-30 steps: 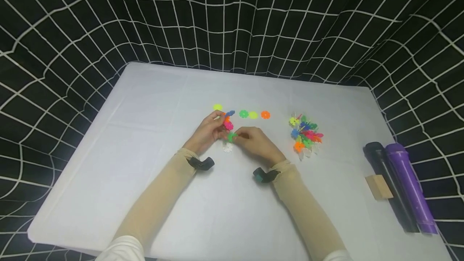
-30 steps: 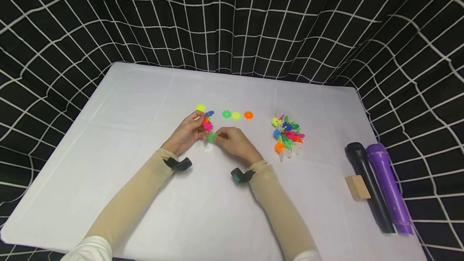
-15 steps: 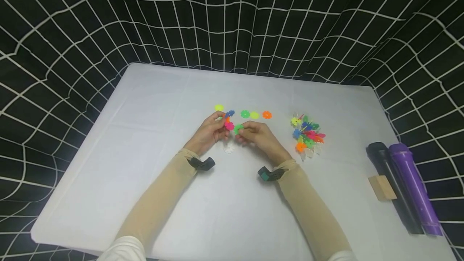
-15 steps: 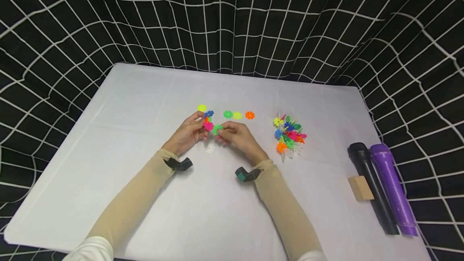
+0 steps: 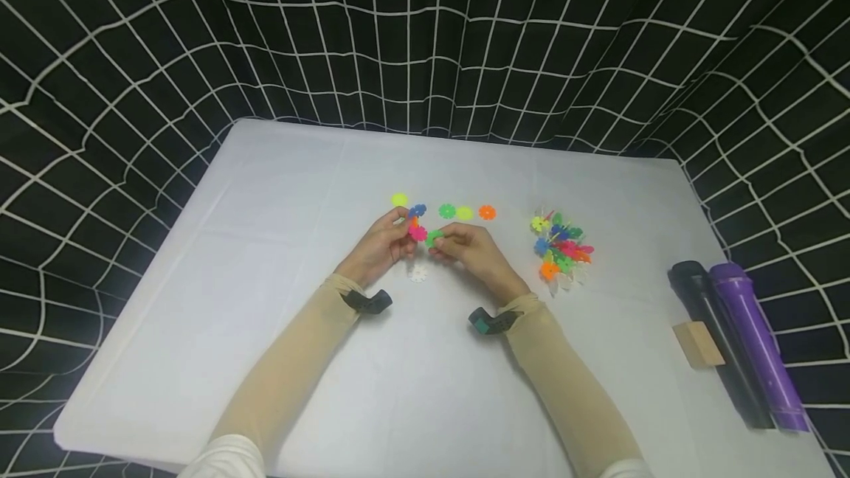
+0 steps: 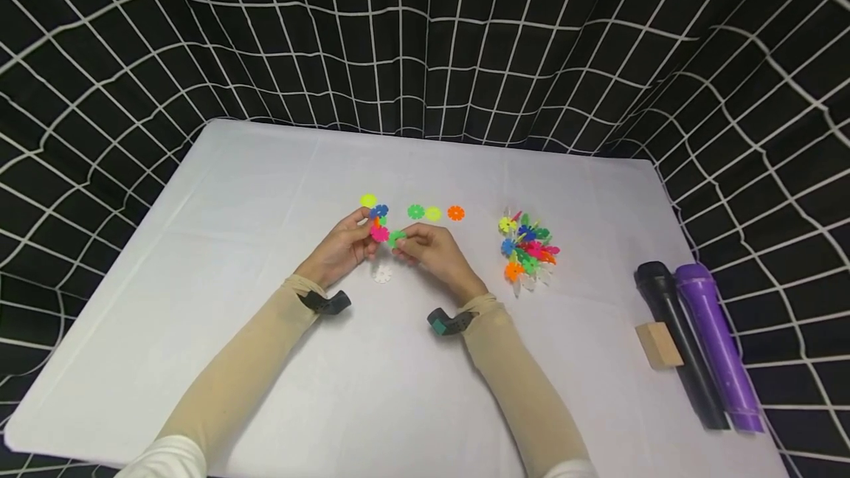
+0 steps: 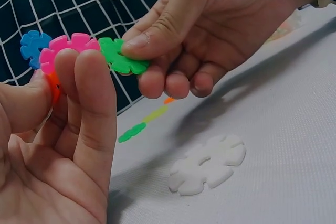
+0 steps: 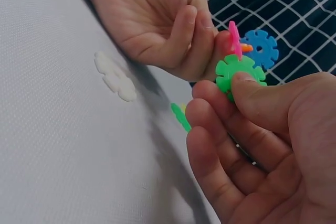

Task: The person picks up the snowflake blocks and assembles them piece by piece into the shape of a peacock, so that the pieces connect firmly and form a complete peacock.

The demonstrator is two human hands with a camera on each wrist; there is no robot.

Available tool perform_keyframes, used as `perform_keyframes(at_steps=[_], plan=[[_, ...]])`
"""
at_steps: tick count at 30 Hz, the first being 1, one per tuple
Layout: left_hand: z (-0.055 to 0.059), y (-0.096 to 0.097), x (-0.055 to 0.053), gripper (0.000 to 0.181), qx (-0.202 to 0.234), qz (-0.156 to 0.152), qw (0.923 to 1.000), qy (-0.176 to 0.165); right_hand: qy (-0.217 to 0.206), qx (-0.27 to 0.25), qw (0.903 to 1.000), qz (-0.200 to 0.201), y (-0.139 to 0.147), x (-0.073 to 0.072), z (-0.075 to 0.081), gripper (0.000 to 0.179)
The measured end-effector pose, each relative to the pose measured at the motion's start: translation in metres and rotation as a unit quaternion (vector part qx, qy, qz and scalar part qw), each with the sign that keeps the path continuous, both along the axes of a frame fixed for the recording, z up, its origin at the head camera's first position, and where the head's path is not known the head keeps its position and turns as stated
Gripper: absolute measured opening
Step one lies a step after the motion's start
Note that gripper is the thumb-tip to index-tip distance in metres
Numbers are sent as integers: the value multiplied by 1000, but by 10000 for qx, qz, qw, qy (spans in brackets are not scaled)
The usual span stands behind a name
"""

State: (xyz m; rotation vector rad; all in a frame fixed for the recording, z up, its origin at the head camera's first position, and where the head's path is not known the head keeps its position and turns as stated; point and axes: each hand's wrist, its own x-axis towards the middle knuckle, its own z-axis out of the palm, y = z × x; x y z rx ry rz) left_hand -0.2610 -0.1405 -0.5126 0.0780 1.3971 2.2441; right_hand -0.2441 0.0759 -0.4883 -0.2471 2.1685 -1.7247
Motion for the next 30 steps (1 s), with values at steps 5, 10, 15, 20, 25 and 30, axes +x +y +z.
perform_keyframes(at_steps=[5, 10, 15, 20, 25, 30], plan=[[0, 1, 0, 6, -82, 10, 9999, 61, 85, 27, 9999, -74, -2, 1, -1, 18], [-1, 1, 0, 6, -129, 41, 9998, 120, 149, 120, 9996, -192, -4, 2, 1, 19], [-3, 2, -1, 7, -182, 111, 9996, 167, 247, 257, 9989, -299, -5, 4, 4, 19], [-5, 4, -2, 7, -312, 198, 9989, 302, 323, 352, 9980, -406, -5, 6, 8, 19], [-5, 6, -2, 7, -421, 258, 9980, 391, 367, 376, 9976, -450, -5, 6, 8, 18], [-4, 7, 0, 5, -465, 307, 9972, 505, 409, 456, 9970, -473, -4, 5, 8, 17]])
